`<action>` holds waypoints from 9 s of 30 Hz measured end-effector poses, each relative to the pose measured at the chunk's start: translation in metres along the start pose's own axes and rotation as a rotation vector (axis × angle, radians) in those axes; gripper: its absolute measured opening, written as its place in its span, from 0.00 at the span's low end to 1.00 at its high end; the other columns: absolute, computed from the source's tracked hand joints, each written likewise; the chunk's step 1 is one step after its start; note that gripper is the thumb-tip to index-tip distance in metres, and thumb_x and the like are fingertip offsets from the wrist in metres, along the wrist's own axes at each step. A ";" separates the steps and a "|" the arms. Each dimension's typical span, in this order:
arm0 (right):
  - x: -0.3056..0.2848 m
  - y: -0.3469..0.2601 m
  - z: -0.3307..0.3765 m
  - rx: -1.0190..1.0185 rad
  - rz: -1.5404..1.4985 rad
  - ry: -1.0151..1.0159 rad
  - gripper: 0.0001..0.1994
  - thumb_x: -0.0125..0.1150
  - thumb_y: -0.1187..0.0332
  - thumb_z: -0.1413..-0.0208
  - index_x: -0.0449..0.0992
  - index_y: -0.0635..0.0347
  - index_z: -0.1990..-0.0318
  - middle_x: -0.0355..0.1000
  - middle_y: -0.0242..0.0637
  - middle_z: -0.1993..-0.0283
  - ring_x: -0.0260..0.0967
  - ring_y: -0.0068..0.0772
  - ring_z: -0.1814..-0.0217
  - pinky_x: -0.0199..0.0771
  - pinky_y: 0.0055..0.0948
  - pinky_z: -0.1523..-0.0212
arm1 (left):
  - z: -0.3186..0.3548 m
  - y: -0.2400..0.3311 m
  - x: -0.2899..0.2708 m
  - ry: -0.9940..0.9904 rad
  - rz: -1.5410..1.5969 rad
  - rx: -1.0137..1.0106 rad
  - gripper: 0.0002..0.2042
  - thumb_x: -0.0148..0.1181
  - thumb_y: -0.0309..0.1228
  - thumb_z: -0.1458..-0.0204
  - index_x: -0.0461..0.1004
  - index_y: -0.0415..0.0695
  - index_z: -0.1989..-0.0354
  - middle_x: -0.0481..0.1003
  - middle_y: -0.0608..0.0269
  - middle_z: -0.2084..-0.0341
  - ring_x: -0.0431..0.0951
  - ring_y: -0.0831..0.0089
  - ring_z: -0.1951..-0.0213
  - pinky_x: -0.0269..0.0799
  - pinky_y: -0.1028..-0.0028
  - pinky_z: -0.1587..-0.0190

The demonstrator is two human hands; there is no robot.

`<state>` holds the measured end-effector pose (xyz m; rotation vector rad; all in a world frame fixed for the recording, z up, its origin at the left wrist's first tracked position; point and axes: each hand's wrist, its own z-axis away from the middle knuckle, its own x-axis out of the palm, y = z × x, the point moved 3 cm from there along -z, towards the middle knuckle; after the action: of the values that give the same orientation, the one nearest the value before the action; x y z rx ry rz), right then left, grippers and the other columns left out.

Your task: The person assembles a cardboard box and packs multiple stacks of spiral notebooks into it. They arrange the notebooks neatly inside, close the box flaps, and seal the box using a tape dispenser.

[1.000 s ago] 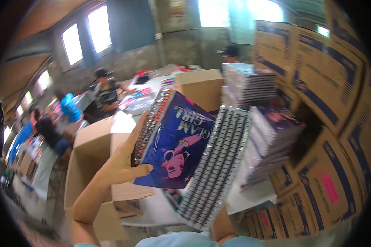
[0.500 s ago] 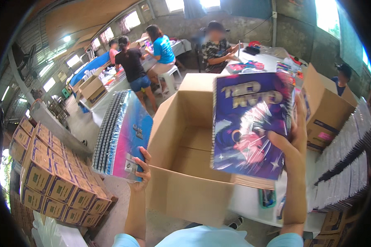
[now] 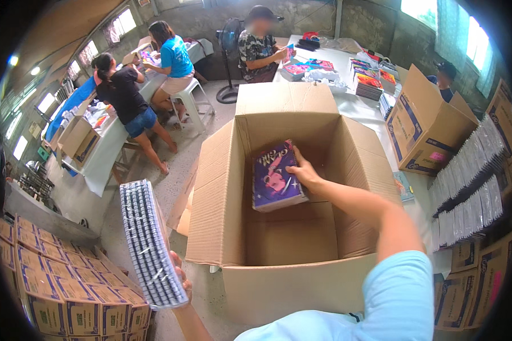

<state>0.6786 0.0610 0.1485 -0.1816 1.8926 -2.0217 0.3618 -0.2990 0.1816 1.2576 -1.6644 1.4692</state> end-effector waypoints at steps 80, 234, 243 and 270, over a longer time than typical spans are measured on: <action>-0.499 -0.118 0.467 -0.707 -0.202 1.098 0.35 0.65 0.60 0.48 0.57 0.55 0.34 0.61 0.38 0.37 0.55 0.35 0.33 0.53 0.44 0.35 | -0.172 -0.693 -0.079 -1.035 -1.618 -0.899 0.31 0.58 0.42 0.48 0.56 0.48 0.38 0.61 0.59 0.40 0.65 0.66 0.43 0.65 0.64 0.44; 0.024 -0.015 0.169 -0.786 1.676 -1.375 0.42 0.76 0.57 0.70 0.64 0.41 0.40 0.66 0.33 0.46 0.58 0.35 0.36 0.49 0.58 0.36 | -0.016 -0.100 -0.010 -0.380 -2.454 0.066 0.20 0.78 0.32 0.73 0.70 0.45 0.75 0.50 0.42 0.36 0.49 0.43 0.33 0.46 0.51 0.33; -0.019 -0.160 0.155 -0.546 0.892 -0.159 0.47 0.77 0.64 0.67 0.55 0.53 0.36 0.64 0.45 0.42 0.63 0.46 0.39 0.62 0.40 0.39 | -0.017 -0.103 -0.008 -0.358 -2.438 0.139 0.19 0.79 0.32 0.73 0.70 0.44 0.76 0.51 0.41 0.37 0.51 0.45 0.34 0.46 0.52 0.33; -0.016 0.120 0.121 -0.197 1.326 0.022 0.40 0.53 0.49 0.45 0.45 0.63 0.31 0.38 0.53 0.27 0.34 0.54 0.25 0.33 0.56 0.30 | -0.007 -0.094 -0.021 -0.338 -2.423 0.131 0.19 0.79 0.33 0.72 0.72 0.53 0.74 0.56 0.45 0.38 0.52 0.43 0.35 0.43 0.48 0.34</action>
<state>0.7553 -0.0506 0.0437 0.8264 1.4836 -0.9126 0.4545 -0.2814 0.2036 1.9939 0.5237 -0.2744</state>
